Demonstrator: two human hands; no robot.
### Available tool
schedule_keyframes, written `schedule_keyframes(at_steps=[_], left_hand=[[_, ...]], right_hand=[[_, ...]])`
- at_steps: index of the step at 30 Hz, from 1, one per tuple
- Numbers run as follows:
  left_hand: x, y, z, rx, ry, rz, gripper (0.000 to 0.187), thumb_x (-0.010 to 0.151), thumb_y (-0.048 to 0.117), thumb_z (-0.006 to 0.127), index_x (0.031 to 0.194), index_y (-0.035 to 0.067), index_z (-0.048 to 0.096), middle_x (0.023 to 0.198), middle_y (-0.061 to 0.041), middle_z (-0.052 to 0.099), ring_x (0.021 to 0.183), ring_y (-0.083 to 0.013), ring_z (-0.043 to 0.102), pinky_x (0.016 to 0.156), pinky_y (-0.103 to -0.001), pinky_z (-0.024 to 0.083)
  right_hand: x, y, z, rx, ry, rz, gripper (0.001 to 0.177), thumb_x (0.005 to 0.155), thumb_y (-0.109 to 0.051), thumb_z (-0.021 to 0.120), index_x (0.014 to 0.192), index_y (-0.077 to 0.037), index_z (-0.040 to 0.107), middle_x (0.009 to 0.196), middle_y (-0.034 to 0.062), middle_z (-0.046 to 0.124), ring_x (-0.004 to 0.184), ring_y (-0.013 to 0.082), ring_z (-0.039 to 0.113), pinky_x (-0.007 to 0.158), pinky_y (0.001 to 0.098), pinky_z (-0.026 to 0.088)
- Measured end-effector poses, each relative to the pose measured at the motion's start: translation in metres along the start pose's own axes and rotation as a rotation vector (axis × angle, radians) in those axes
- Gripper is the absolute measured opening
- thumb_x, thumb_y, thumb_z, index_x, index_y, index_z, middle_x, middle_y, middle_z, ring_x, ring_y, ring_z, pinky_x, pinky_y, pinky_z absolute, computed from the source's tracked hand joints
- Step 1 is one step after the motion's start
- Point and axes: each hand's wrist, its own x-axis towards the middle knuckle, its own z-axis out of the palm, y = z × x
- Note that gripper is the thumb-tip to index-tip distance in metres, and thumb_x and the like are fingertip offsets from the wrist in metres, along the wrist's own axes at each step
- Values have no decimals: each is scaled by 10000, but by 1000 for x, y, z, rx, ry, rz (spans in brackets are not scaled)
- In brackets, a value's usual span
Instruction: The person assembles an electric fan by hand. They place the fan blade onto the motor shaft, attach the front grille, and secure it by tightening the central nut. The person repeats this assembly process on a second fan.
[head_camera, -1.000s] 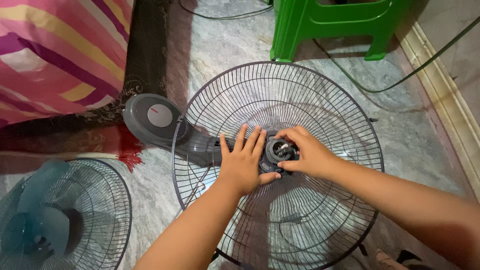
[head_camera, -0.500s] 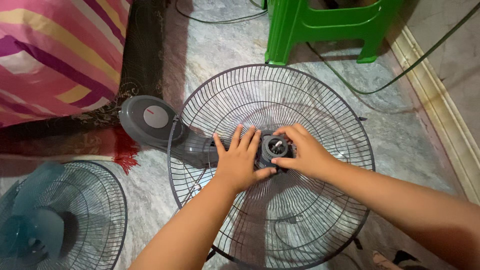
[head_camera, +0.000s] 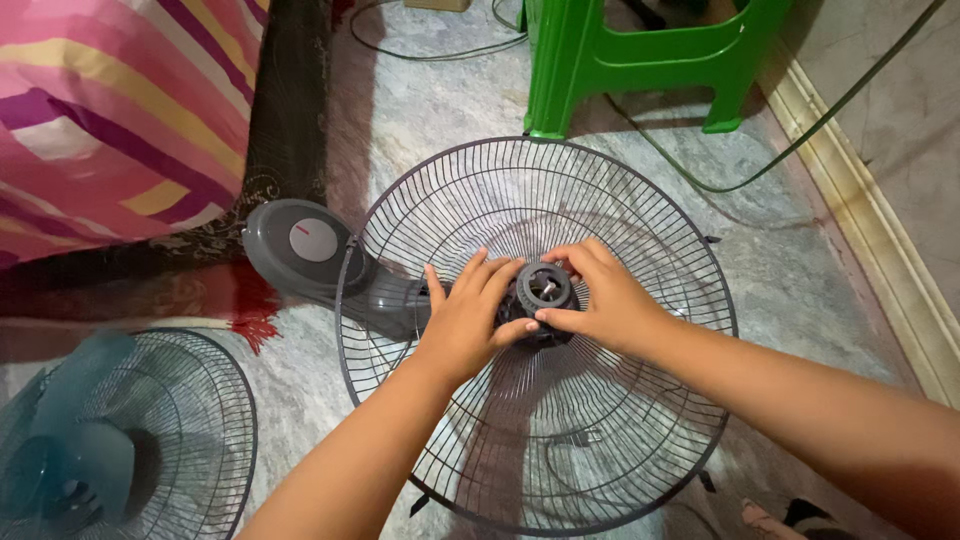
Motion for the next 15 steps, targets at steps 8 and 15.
schedule_keyframes(at_steps=[8, 15], left_hand=[[-6, 7, -17, -28, 41, 48, 636, 900, 419, 689, 1462, 200, 488, 1491, -10, 507, 1513, -297, 290, 1134, -779, -23], [-16, 7, -27, -9, 77, 77, 589, 922, 400, 666, 1444, 184, 500, 1483, -11, 515, 1512, -299, 304, 1138, -781, 4]], right_hand=[[1, -20, -8, -40, -1, 8, 661, 682, -293, 894, 1242, -75, 618, 1094, 81, 572, 965, 208, 587, 863, 340, 523], [0, -35, -11, -72, 13, -26, 659, 671, -296, 914, 1228, -73, 643, 1024, 70, 588, 929, 211, 578, 850, 343, 513]])
